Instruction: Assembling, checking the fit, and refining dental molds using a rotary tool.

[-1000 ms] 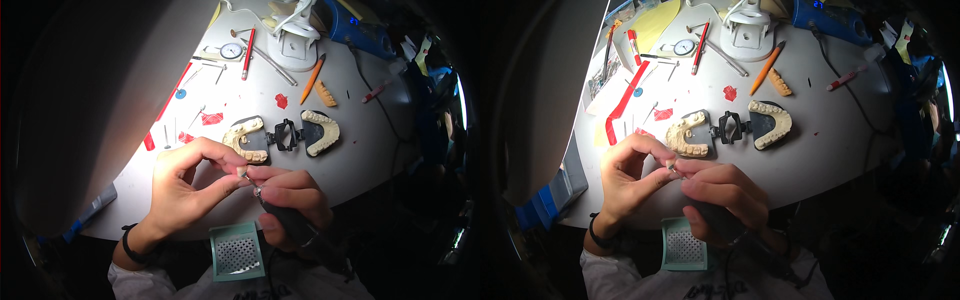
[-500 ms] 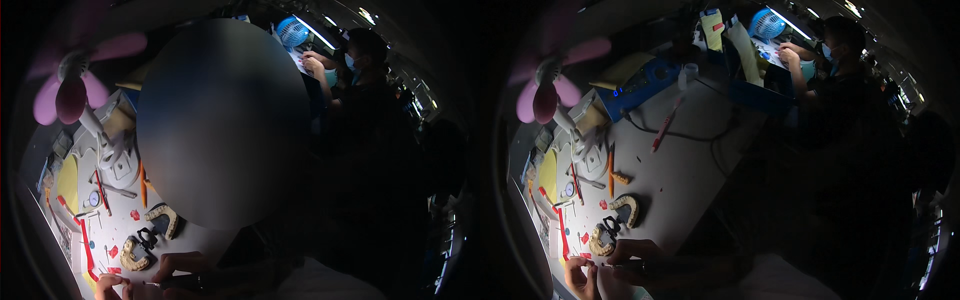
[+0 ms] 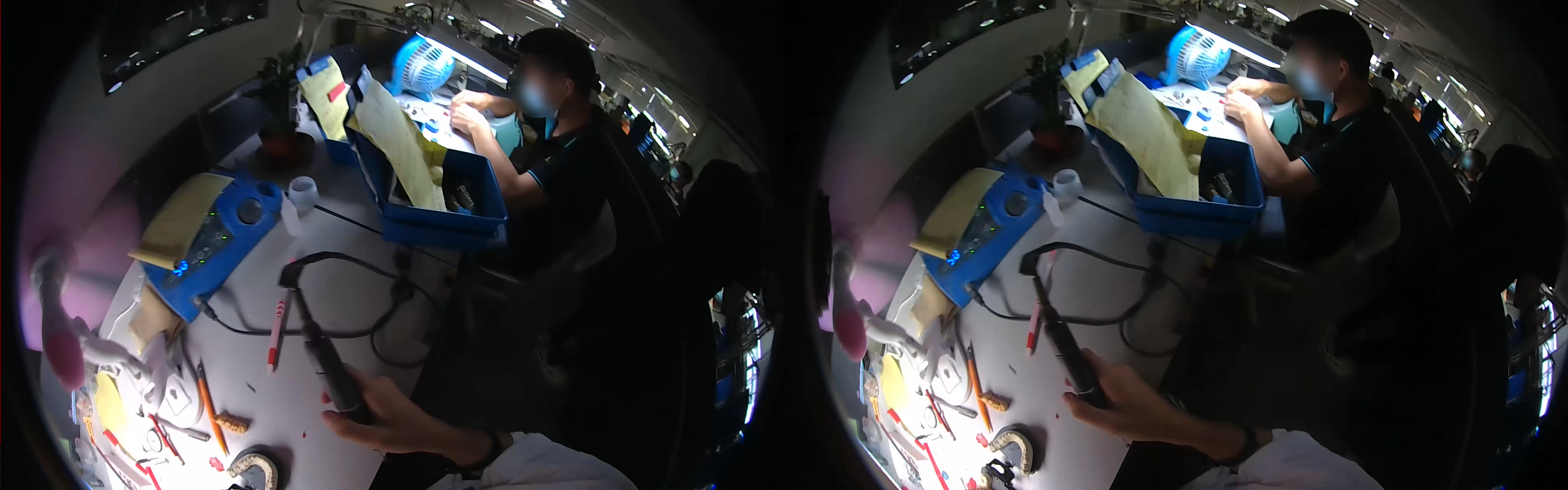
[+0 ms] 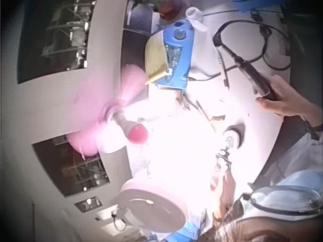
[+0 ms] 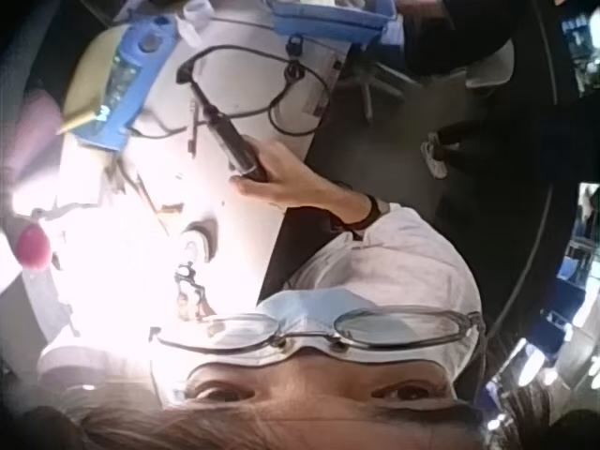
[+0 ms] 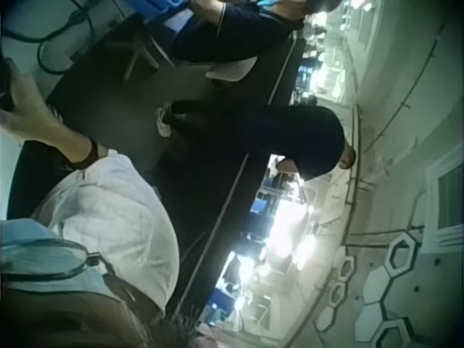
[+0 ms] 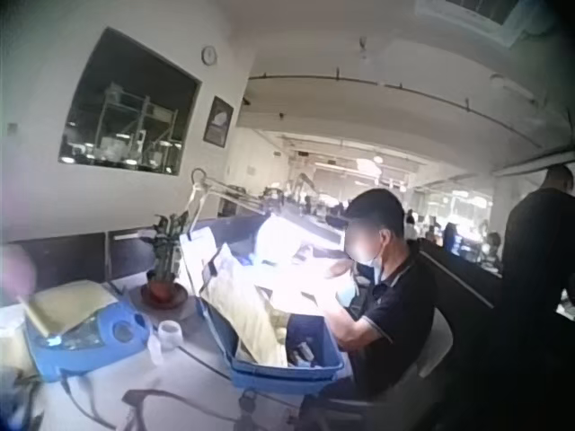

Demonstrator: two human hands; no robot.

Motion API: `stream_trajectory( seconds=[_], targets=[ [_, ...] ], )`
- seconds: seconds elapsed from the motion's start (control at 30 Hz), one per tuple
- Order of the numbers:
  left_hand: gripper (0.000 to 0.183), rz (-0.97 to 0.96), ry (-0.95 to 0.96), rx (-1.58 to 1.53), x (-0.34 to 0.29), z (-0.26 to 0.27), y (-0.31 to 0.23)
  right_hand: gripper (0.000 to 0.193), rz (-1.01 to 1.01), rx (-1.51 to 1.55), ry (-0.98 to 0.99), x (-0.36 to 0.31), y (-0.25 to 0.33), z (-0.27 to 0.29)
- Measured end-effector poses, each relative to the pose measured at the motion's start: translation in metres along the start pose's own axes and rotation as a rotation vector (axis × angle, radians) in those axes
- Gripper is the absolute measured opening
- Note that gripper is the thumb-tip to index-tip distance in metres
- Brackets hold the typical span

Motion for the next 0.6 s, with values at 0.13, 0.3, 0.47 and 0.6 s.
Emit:
stream_trajectory(
  seconds=[0.13, 0.3, 0.47, 0.6],
  targets=[
    [0.027, 0.005, 0.014, 0.015, 0.020, -0.018, 0.001, 0.046, 0.108, -0.110, 0.022, 0.010, 0.001, -0.003],
    [0.027, 0.003, 0.049, 0.015, 0.041, -0.045, 0.007, 0.049, 0.167, -0.227, -0.006, 0.006, -0.002, -0.008],
    [0.027, 0.002, 0.059, 0.041, 0.046, -0.058, 0.003, 0.036, 0.104, -0.227, 0.026, 0.009, 0.009, -0.001],
    [0.028, 0.007, 0.062, 0.047, 0.050, -0.066, 0.005, 0.035, 0.121, -0.239, 0.058, 0.008, 0.011, -0.002]
  ],
)
Point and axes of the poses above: each hand's wrist, its own x-axis towards the middle knuckle, its own z-axis out of the back of the hand, y = z × x, the point moved 6 cm from there along x, towards the middle knuckle, and after that the axes turned 3 degrees about x, right-handed, at the moved point
